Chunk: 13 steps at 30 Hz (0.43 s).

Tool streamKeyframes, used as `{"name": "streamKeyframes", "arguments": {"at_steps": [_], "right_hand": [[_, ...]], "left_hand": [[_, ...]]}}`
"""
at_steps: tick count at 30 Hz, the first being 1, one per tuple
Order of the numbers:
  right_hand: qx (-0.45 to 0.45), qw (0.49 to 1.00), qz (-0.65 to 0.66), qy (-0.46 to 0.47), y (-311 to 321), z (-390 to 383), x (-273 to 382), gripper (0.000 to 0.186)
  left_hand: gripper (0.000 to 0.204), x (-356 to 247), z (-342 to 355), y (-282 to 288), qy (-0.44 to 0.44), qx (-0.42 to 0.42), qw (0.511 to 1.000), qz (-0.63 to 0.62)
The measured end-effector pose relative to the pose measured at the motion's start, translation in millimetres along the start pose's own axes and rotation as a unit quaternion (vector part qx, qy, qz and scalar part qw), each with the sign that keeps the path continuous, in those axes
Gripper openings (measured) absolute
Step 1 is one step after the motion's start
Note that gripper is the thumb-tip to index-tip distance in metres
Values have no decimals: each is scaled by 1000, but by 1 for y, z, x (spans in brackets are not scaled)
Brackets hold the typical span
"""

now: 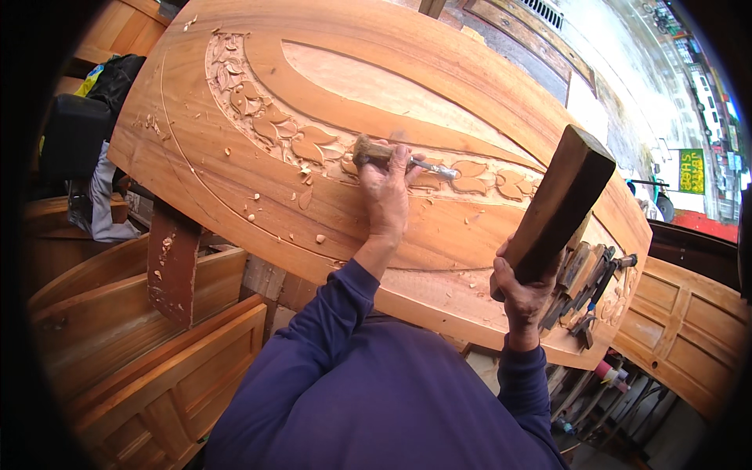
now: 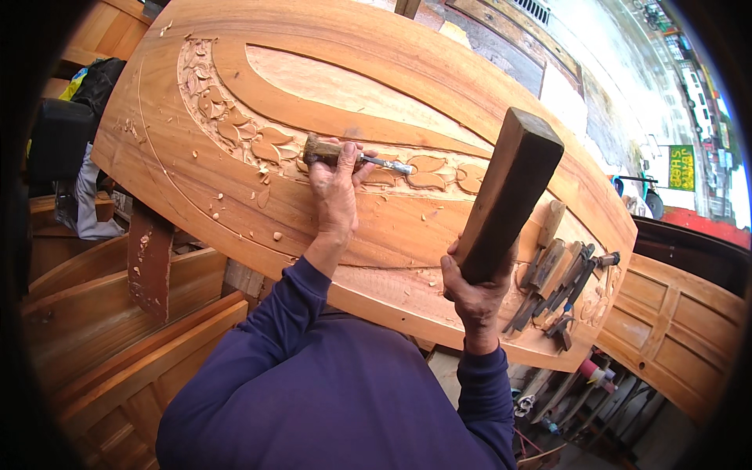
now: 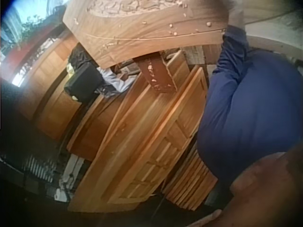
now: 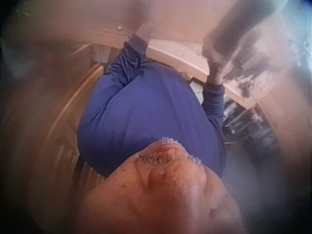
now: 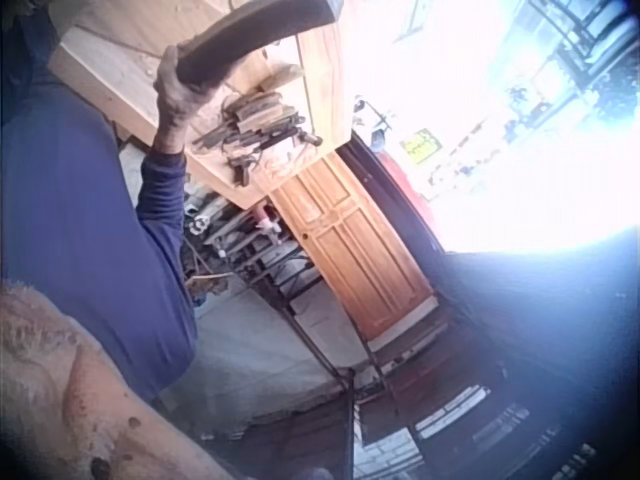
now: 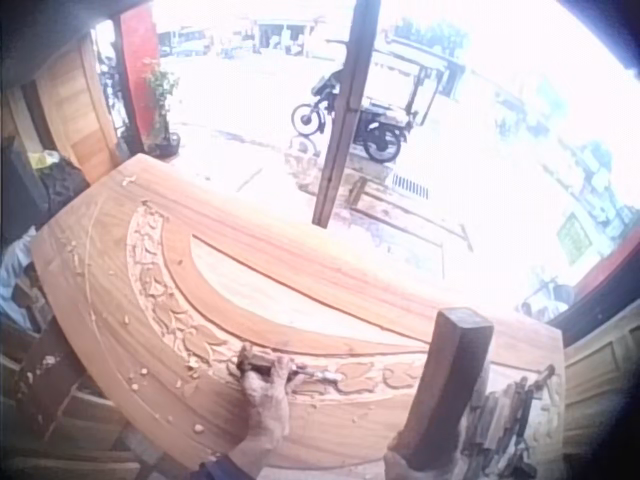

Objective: The person carves decorative floral patterns into a wooden panel using a chisel and a wooden mallet.

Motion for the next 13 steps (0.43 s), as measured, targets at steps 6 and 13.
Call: {"name": "streamKeyframes", "arguments": {"at_steps": [6, 13], "right_hand": [[30, 999, 24, 6, -5, 3, 0, 103], [91, 994, -45, -38, -23, 43, 25, 103]], "left_hand": [[27, 1, 1, 4, -5, -2, 1000, 10], [27, 8, 1, 6, -8, 4, 1000, 12]]}}
Point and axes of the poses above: each hand's wrist, its own z-axis towards the middle knuckle, its own y-axis out of the back of the hand, x = y × z, the point moved 3 cm from there along z, towards the middle knuckle, and after that the axes turned 9 degrees about -z, right-handed, at the moved point
